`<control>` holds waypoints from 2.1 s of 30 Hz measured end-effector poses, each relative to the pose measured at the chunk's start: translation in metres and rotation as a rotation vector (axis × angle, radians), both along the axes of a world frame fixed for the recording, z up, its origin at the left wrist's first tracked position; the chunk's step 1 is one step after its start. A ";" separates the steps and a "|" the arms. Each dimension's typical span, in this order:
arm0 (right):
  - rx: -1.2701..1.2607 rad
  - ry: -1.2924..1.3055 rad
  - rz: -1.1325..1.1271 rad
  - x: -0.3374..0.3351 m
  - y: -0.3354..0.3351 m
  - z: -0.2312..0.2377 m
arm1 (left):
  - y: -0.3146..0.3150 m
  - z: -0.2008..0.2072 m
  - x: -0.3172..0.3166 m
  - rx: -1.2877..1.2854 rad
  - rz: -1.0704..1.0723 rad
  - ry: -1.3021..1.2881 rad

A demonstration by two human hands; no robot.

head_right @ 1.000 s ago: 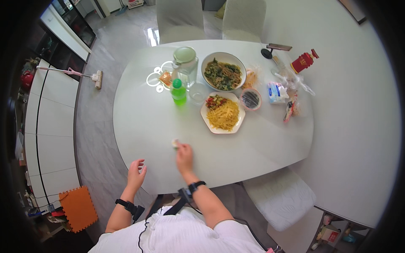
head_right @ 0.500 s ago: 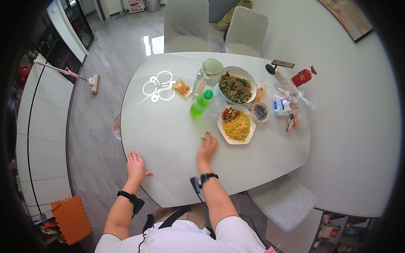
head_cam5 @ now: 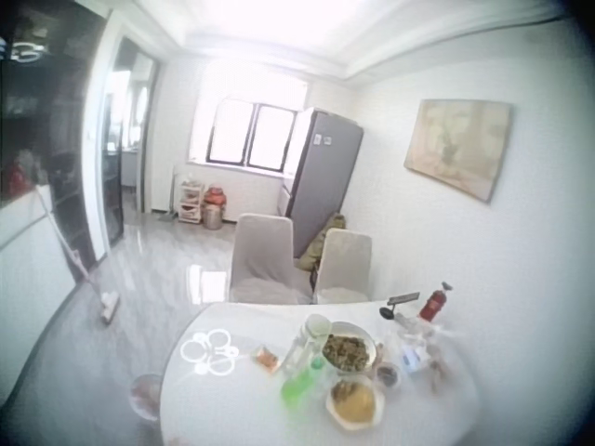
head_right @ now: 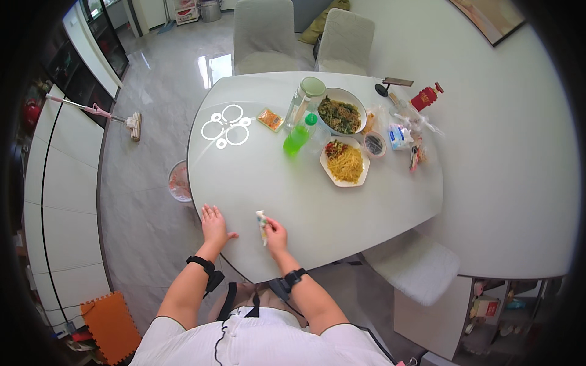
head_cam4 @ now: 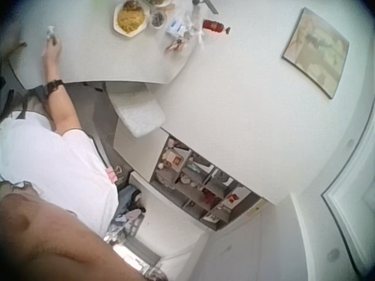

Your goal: The person cleans a dining table using a cloth, wiping the surface around plates of food and a green bottle. They move to the kitchen sink to rinse the cloth under running water, then return to the table to continue wiping the surface and edges.

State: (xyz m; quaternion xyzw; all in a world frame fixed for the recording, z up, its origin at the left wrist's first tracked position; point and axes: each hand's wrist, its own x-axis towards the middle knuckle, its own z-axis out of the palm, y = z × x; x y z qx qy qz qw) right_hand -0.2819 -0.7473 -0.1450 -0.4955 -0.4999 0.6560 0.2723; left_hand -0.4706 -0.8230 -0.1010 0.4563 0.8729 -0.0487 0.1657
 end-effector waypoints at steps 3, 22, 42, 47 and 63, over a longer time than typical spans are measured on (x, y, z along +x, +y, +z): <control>-0.697 0.529 -0.266 0.024 -0.019 0.030 | -0.019 0.008 0.012 0.231 -0.086 -0.022; -0.398 0.249 0.042 -0.022 0.002 0.076 | 0.013 0.030 0.056 0.729 0.686 -1.270; -0.481 0.025 -0.399 0.108 0.130 0.058 | 0.176 -0.014 -0.035 0.629 -0.476 -0.009; -0.425 0.049 -0.195 0.071 0.141 0.070 | 0.145 -0.006 -0.002 0.688 -0.529 -0.243; -0.363 -0.071 -0.245 0.088 0.153 0.057 | 0.171 -0.011 -0.053 0.581 -0.711 -0.278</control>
